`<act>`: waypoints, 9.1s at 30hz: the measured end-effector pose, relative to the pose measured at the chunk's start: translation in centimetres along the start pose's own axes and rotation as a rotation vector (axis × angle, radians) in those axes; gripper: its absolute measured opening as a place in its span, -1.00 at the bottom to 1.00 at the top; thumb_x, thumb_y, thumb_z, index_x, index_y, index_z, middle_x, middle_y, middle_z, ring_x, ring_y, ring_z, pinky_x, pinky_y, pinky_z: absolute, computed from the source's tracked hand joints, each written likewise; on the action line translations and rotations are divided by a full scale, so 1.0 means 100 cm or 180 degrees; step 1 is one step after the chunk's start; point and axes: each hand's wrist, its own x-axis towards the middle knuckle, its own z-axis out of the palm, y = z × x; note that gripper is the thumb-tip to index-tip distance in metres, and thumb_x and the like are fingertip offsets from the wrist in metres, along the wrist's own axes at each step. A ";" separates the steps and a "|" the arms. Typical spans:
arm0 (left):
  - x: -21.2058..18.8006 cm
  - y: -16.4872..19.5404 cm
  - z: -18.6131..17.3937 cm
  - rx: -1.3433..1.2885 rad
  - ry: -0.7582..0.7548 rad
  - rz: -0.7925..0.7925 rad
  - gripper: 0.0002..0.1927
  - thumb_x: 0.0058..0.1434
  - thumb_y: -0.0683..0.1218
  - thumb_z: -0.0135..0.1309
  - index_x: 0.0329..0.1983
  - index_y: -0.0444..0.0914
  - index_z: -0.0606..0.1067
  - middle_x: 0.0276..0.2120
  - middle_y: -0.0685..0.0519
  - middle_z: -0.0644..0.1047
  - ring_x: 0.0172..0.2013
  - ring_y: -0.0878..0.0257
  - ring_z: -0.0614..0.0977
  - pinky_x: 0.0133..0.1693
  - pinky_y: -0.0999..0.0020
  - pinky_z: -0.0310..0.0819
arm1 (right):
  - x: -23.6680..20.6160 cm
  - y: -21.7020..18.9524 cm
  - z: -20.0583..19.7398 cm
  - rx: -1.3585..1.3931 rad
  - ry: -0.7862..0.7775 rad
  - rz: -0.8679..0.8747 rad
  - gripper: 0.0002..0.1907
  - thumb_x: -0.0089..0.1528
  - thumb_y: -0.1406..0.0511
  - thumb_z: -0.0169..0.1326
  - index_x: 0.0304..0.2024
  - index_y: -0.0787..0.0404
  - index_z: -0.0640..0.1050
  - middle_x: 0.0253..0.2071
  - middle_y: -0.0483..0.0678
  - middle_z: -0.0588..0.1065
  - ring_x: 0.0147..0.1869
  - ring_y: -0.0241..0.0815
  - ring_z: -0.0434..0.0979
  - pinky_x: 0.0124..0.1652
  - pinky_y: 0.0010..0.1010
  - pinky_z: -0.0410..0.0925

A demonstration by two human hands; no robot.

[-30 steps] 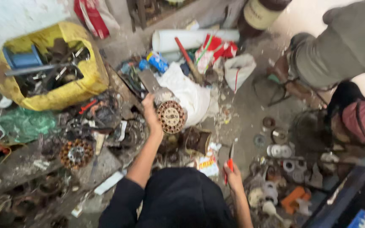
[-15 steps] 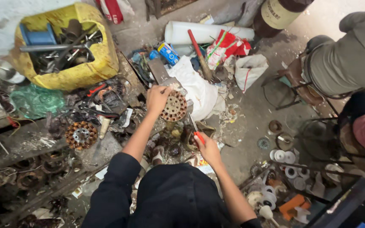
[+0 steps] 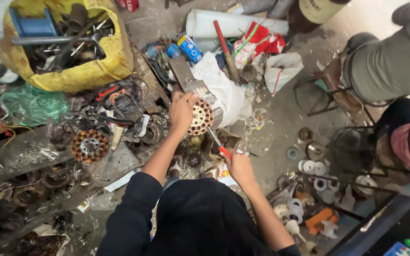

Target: The person uses pliers to pull and remove copper wire from the slots of a stator component in a cluttered workshop. The person repeatedly rotates the stator and extracts wire from multiple slots.

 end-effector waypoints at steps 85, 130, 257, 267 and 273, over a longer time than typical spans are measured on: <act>-0.022 0.000 -0.010 0.0054 0.0496 -0.0239 -0.60 0.22 0.28 0.16 -0.02 0.00 0.50 -0.08 -0.05 0.55 -0.04 -0.08 0.57 -0.10 0.00 0.40 | -0.059 0.033 0.074 0.1132 0.0630 -0.0208 -0.69 0.38 0.09 0.02 -0.03 0.14 0.56 -0.44 0.11 0.59 -0.34 0.17 0.63 -0.33 -0.09 0.43; -0.025 -0.019 0.017 -0.0864 0.0801 0.0021 -0.63 0.39 0.12 0.16 -0.05 -0.28 0.62 -0.15 0.00 0.64 -0.13 0.19 0.61 0.00 0.30 0.44 | -0.072 0.183 0.110 0.0740 -0.0574 0.1870 -0.66 0.26 0.21 -0.02 0.03 0.20 0.53 -0.07 0.26 0.57 0.03 0.27 0.59 -0.07 0.04 0.47; -0.024 -0.023 0.002 -0.0803 0.0938 -0.0415 -0.55 0.13 0.26 0.32 -0.27 -0.20 0.60 -0.25 -0.04 0.54 -0.20 0.06 0.59 -0.13 0.16 0.46 | -0.101 0.131 0.099 0.1185 -0.0232 0.1577 -0.58 0.37 0.05 -0.07 0.02 0.21 0.55 -0.43 0.17 0.58 -0.36 0.16 0.63 -0.31 -0.05 0.44; -0.009 -0.030 -0.013 -0.0013 0.0400 -0.0445 -0.50 0.09 0.39 0.23 -0.25 -0.09 0.56 -0.16 -0.05 0.52 -0.07 -0.10 0.58 -0.12 -0.01 0.41 | -0.019 -0.014 0.037 0.0480 0.0099 -0.0220 -0.74 0.35 0.14 0.01 -0.04 0.14 0.51 -0.50 0.13 0.57 -0.35 0.24 0.62 -0.34 0.01 0.42; -0.003 -0.049 0.003 -0.0564 0.0322 -0.0466 -0.51 0.14 0.38 0.20 -0.21 -0.09 0.54 -0.15 -0.04 0.56 -0.07 -0.07 0.61 -0.09 0.03 0.44 | -0.001 -0.038 0.029 -0.0537 0.0017 -0.0246 -0.74 0.37 0.16 0.01 -0.07 0.22 0.50 -0.44 0.22 0.57 -0.32 0.28 0.60 -0.32 0.08 0.40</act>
